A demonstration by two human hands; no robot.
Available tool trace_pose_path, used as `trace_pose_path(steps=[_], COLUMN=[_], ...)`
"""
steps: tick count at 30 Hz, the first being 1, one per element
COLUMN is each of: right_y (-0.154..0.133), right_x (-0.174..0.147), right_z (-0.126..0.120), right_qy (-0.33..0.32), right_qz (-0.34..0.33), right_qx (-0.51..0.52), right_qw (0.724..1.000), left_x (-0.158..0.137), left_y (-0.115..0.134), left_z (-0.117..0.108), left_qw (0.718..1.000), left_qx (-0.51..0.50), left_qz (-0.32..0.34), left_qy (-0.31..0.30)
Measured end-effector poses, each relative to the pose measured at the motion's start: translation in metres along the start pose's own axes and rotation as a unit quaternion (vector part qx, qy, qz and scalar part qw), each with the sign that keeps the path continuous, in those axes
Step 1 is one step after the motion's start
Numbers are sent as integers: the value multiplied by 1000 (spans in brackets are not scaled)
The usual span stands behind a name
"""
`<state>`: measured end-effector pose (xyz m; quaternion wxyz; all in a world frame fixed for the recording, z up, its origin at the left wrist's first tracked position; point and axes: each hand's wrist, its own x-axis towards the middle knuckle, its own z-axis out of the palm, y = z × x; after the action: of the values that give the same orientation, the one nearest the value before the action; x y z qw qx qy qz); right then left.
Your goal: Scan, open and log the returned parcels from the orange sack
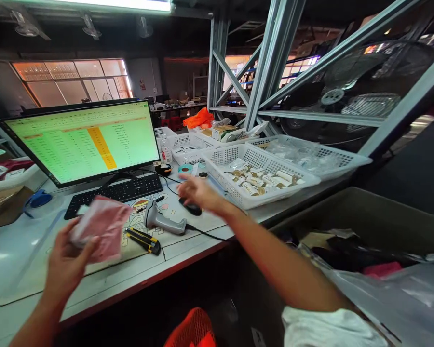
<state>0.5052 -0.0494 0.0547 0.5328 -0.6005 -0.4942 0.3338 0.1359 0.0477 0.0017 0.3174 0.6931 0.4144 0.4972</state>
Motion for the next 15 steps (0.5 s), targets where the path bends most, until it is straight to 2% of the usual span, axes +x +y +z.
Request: trace_pose_path(steps=[1,2,3,4,6,7,9,11,12,13,15], right_y=[5,9,14,17,18,14,-5,-33,-46,-56,-65], right_x=[-15,-31,-45,-56,-62,-55,-18,41,74,104,149], right_z=[40,76,106,127,142,137,107,67,48,32,9], right_qy=[-107,-170,-180,-151,-86,-49,42,205,289,344,349], right_qz=[4,18,31,28,15,-3,-49,-94,-66,-3,60], right_qx=[82,127,144,144,119,102,74,51,42,24,8], right_qw=[991,977,973,978,989,994,995,973,954,939,935], left_x=[-6,-13,-19,-24,-29,-28,-25,-24,-26,-30,-46], left_y=[7,13,18,21,25,25,23,17,12,4,-18], left_z=[16,29,39,44,44,39,22,0,-12,-25,-57], left_qw=[998,995,989,984,978,975,974,977,981,986,992], left_qx=[-35,-63,-84,-99,-126,-142,-170,-172,-160,-138,-72], left_qz=[15,26,33,37,43,49,62,50,28,0,-55], left_qy=[-41,-79,-113,-140,-163,-161,-137,-112,-104,-98,-92])
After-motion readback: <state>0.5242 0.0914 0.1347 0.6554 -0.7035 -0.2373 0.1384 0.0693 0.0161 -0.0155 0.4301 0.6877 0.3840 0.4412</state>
